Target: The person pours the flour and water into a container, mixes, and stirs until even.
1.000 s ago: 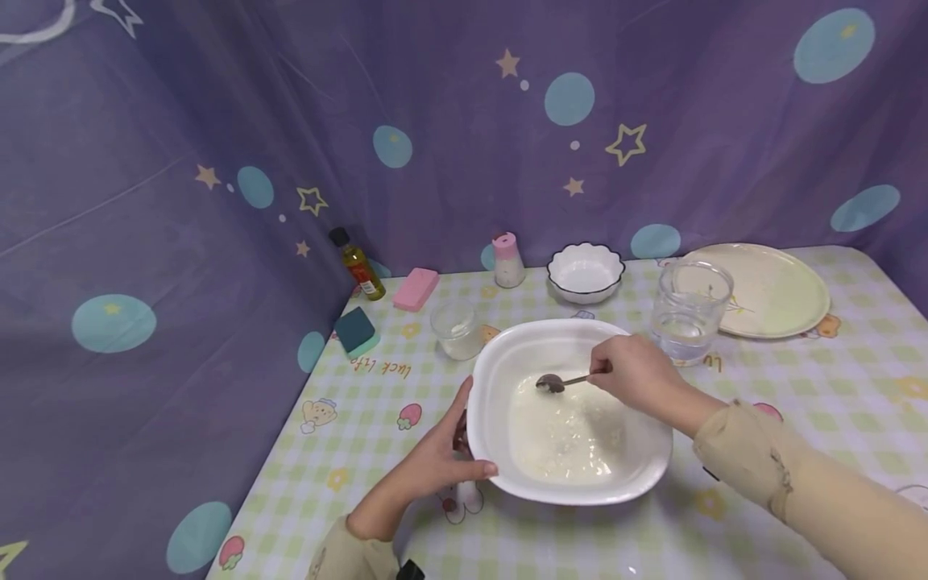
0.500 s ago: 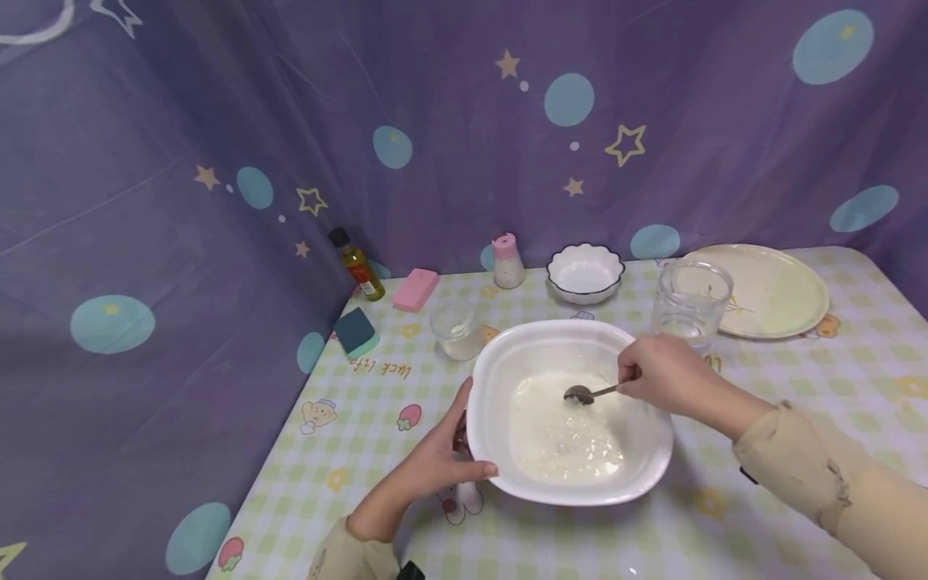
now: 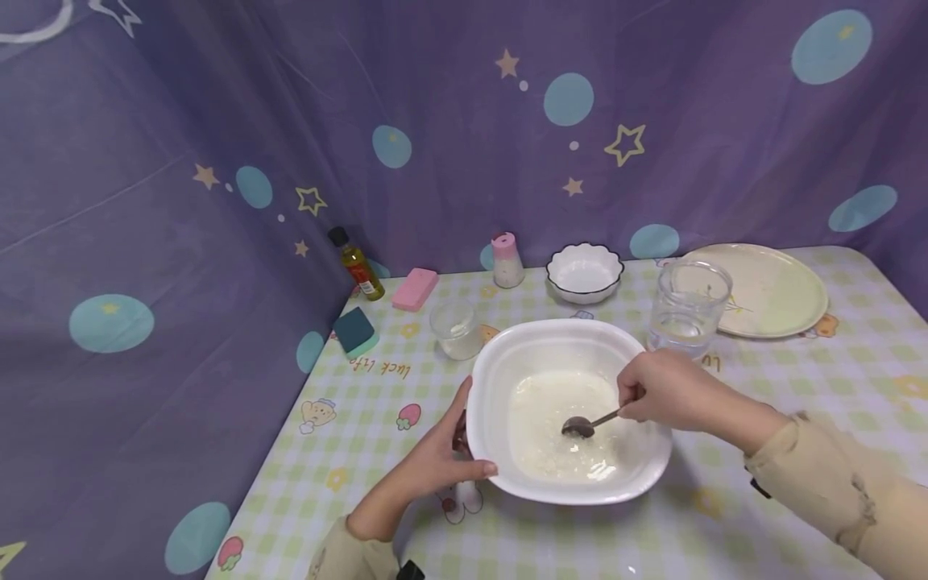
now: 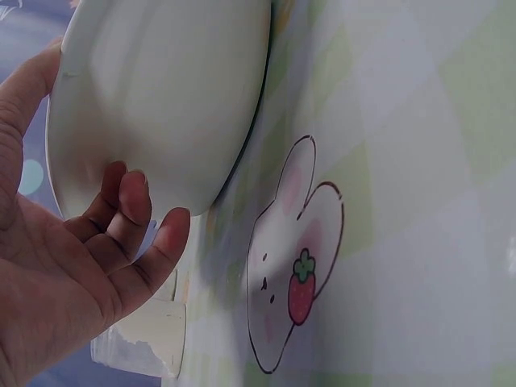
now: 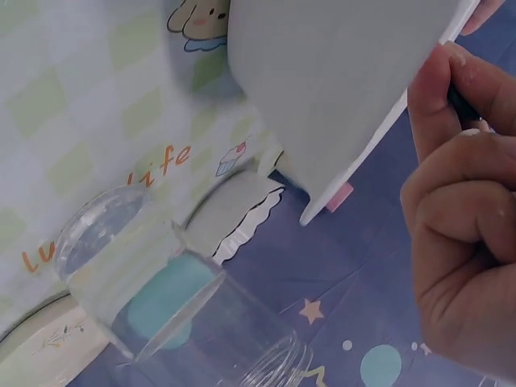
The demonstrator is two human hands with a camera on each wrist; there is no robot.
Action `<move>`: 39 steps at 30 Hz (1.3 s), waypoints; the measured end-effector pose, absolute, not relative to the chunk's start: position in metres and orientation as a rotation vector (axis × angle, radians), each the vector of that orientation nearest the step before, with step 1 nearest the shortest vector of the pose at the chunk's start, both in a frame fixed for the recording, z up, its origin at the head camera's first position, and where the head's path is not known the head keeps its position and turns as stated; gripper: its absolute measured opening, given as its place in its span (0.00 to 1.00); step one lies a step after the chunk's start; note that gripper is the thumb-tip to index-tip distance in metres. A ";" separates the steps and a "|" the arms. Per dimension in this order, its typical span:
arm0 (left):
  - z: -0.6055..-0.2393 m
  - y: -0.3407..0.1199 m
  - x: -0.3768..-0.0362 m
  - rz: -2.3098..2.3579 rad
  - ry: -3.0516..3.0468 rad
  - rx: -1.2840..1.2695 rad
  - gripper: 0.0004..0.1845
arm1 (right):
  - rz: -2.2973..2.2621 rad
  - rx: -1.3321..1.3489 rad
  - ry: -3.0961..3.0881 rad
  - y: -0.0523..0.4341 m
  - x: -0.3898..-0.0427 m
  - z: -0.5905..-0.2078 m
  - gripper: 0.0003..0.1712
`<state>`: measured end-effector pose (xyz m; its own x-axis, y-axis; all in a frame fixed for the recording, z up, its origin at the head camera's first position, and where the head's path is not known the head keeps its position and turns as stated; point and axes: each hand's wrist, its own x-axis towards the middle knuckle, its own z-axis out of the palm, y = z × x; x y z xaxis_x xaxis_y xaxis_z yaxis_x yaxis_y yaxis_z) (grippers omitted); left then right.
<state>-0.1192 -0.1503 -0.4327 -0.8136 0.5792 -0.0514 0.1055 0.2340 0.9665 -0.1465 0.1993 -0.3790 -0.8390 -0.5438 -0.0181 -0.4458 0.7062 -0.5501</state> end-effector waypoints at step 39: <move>-0.448 -0.153 -0.124 1.638 2.107 0.676 0.65 | -0.757 -0.818 3.078 0.157 -0.174 -0.395 0.15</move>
